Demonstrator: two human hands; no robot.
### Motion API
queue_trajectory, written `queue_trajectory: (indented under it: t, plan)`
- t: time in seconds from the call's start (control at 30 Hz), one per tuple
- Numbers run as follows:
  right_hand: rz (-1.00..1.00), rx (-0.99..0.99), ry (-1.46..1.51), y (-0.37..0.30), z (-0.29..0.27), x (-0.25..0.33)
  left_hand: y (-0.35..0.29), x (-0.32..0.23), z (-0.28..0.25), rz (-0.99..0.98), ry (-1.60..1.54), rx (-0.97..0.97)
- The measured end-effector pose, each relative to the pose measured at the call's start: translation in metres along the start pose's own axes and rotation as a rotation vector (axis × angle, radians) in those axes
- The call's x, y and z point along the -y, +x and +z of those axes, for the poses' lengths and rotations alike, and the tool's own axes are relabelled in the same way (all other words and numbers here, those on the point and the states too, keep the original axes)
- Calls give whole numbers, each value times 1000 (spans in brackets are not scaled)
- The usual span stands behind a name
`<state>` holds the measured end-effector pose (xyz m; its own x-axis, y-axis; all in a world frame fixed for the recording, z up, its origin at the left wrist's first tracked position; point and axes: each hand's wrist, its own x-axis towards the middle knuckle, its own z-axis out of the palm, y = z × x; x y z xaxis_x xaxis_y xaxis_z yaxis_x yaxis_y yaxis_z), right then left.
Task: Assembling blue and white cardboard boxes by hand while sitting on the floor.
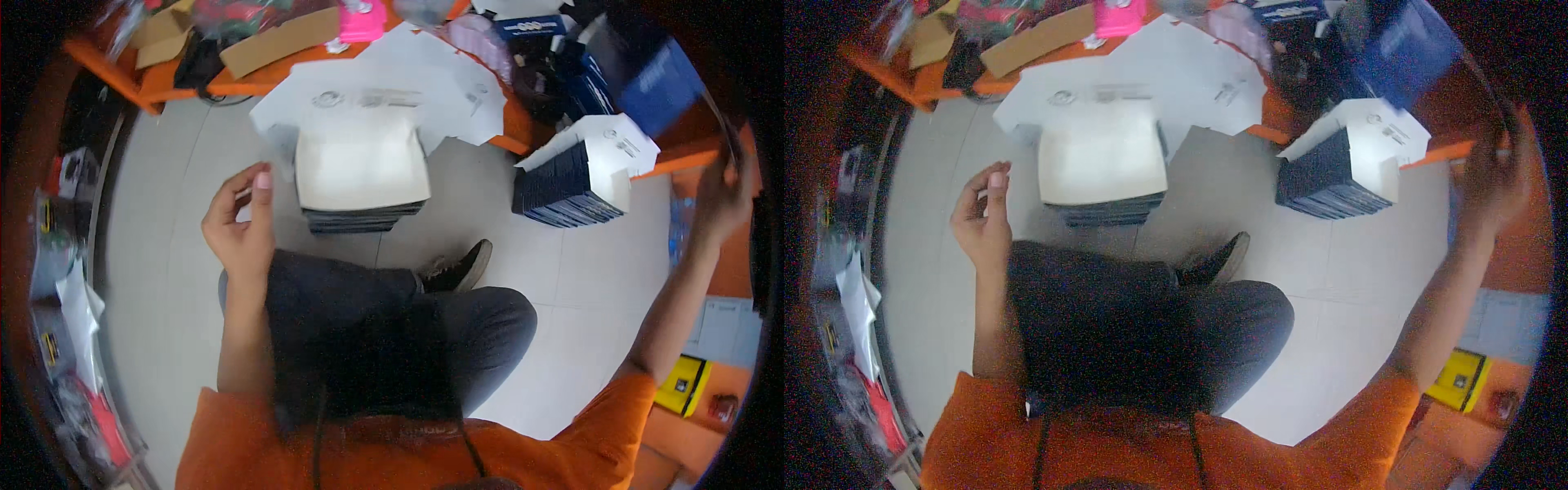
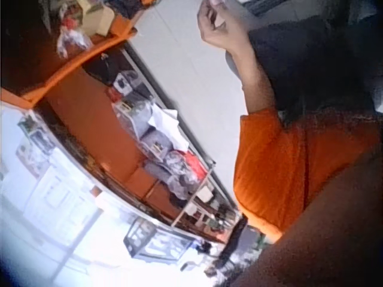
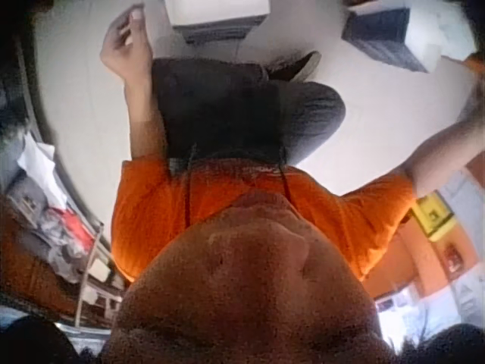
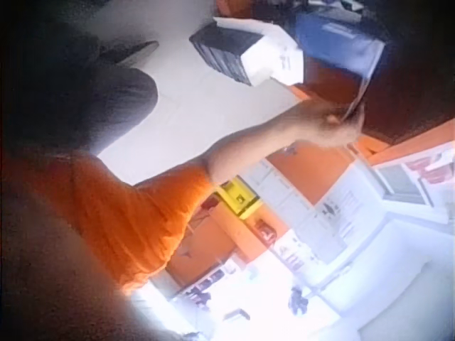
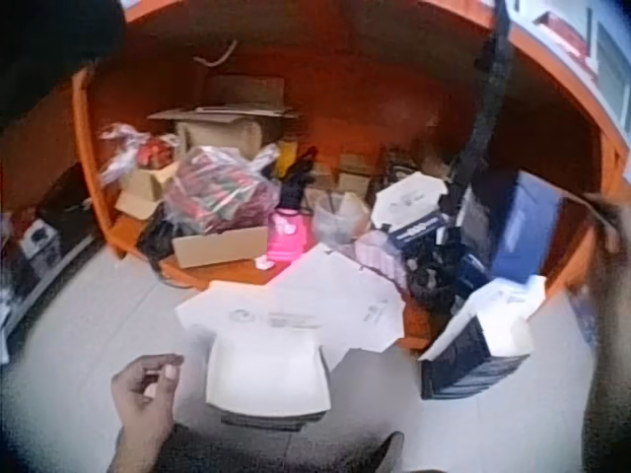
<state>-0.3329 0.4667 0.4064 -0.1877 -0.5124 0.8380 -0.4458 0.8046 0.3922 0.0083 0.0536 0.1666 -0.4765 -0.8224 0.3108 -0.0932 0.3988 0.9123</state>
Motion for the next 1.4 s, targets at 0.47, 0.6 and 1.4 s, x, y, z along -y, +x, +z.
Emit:
queue_trajectory:
  t: [0.47,0.6,1.4]
  plan:
    - [-485,436,538,-56,-155,215,-124,-61,54,257,-323,566]
    - [294,470,917,-121,-134,169,-149,-31,58,-457,-776,682]
    - [2002,385,1254,-356,-148,118,-12,-70,170,60,892,457]
